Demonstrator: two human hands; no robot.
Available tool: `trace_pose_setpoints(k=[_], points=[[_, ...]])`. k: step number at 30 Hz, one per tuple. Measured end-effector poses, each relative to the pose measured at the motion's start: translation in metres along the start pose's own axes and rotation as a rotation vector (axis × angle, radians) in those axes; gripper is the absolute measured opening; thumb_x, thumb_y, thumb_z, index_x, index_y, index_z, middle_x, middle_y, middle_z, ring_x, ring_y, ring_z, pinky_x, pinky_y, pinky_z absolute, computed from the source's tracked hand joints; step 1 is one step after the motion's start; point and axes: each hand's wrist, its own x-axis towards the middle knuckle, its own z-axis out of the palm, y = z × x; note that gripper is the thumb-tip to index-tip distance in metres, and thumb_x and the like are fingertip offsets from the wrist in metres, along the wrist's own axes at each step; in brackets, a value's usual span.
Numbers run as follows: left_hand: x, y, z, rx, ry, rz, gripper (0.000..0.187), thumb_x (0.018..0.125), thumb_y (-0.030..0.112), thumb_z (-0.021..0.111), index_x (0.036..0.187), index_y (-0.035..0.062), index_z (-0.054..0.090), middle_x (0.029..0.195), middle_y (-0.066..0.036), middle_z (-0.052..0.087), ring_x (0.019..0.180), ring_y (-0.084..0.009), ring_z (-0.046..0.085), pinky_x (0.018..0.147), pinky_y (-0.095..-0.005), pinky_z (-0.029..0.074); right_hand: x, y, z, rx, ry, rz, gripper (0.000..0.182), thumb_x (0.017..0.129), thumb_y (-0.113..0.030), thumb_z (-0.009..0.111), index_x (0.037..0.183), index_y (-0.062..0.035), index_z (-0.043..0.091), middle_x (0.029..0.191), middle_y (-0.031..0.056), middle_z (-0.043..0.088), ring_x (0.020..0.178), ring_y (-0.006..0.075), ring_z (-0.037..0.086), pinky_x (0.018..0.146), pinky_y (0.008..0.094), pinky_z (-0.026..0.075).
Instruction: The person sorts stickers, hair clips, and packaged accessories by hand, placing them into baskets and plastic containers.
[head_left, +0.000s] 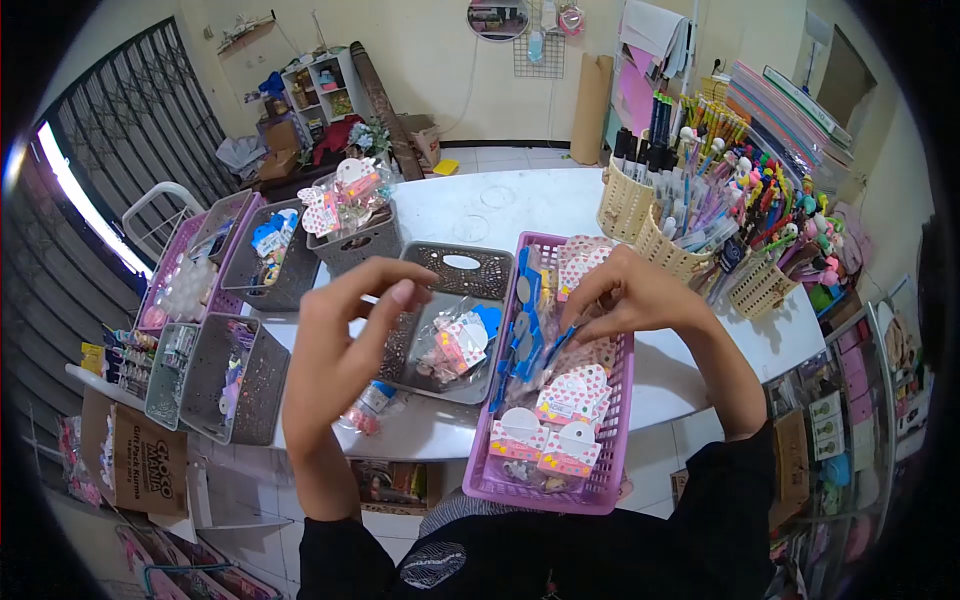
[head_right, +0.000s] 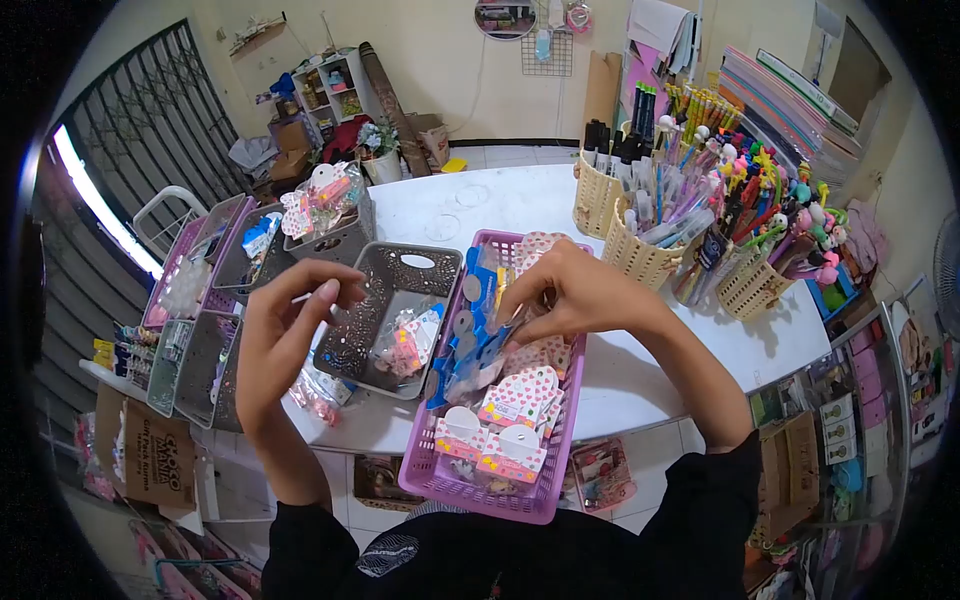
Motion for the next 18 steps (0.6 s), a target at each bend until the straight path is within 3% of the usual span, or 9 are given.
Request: trace_pose_setpoints(k=[4,6,9,10,13,18], points=[[0.010,-0.021,-0.011,0.189,-0.122,-0.136,0.019,0.078,0.006,0.053,0.095,-0.0029,0.057,0.087,-0.013,0.062,0.080,-0.0200,0.060,0.066,-0.0305,0.047,0.010,0.008,0.008,-0.030,-0.065,-0.173,0.022,0.062,-0.006,0.070,0.083,-0.0054,0.066,0.074,0.0078,0.064,0.060,0.0173,0.058,0.056,0.0257,0.045],[0.013,-0.039,-0.006,0.487,-0.314,0.080,0.025,0.070,0.006,0.058,0.094,-0.0010,0.056,0.090,-0.013,0.060,0.088,-0.0265,0.056,0.076,-0.0379,0.042,0.013,0.007,0.012,-0.106,-0.084,-0.221,0.021,0.063,-0.005,0.068,0.083,-0.0053,0.063,0.075,0.0077,0.063,0.065,0.0206,0.060,0.061,0.0304,0.047],[0.019,-0.044,0.010,0.743,-0.385,0.111,0.034,0.066,0.011,0.064,0.099,0.0061,0.055,0.093,-0.010,0.059,0.093,-0.0247,0.053,0.079,-0.0372,0.036,0.016,0.004,0.016,-0.263,-0.049,-0.345,0.019,0.062,-0.007,0.069,0.079,-0.0063,0.061,0.072,0.0062,0.060,0.070,0.0210,0.058,0.063,0.0317,0.047],[0.023,-0.049,0.017,0.833,-0.438,0.133,0.033,0.069,0.018,0.063,0.100,0.0074,0.055,0.093,-0.009,0.059,0.096,-0.0230,0.051,0.082,-0.0365,0.031,0.019,0.006,0.019,-0.354,0.016,-0.496,0.019,0.060,-0.010,0.069,0.075,-0.0081,0.058,0.071,0.0054,0.055,0.075,0.0212,0.056,0.063,0.0336,0.045],[0.034,-0.050,0.032,0.897,-0.598,0.045,0.030,0.073,0.023,0.060,0.098,0.0066,0.055,0.096,-0.009,0.059,0.095,-0.0227,0.052,0.084,-0.0391,0.029,0.020,-0.009,0.016,-0.610,0.109,-0.558,0.022,0.058,-0.011,0.068,0.078,-0.0099,0.059,0.073,0.0047,0.053,0.079,0.0202,0.056,0.061,0.0332,0.045],[0.036,-0.055,0.043,0.797,-0.623,0.056,0.036,0.076,0.024,0.057,0.105,0.0035,0.051,0.100,-0.012,0.057,0.101,-0.0238,0.050,0.087,-0.0440,0.027,0.013,-0.003,0.031,-0.563,0.018,-0.415,0.027,0.057,-0.012,0.068,0.082,-0.0099,0.058,0.076,0.0051,0.051,0.075,0.0231,0.057,0.061,0.0359,0.046]])
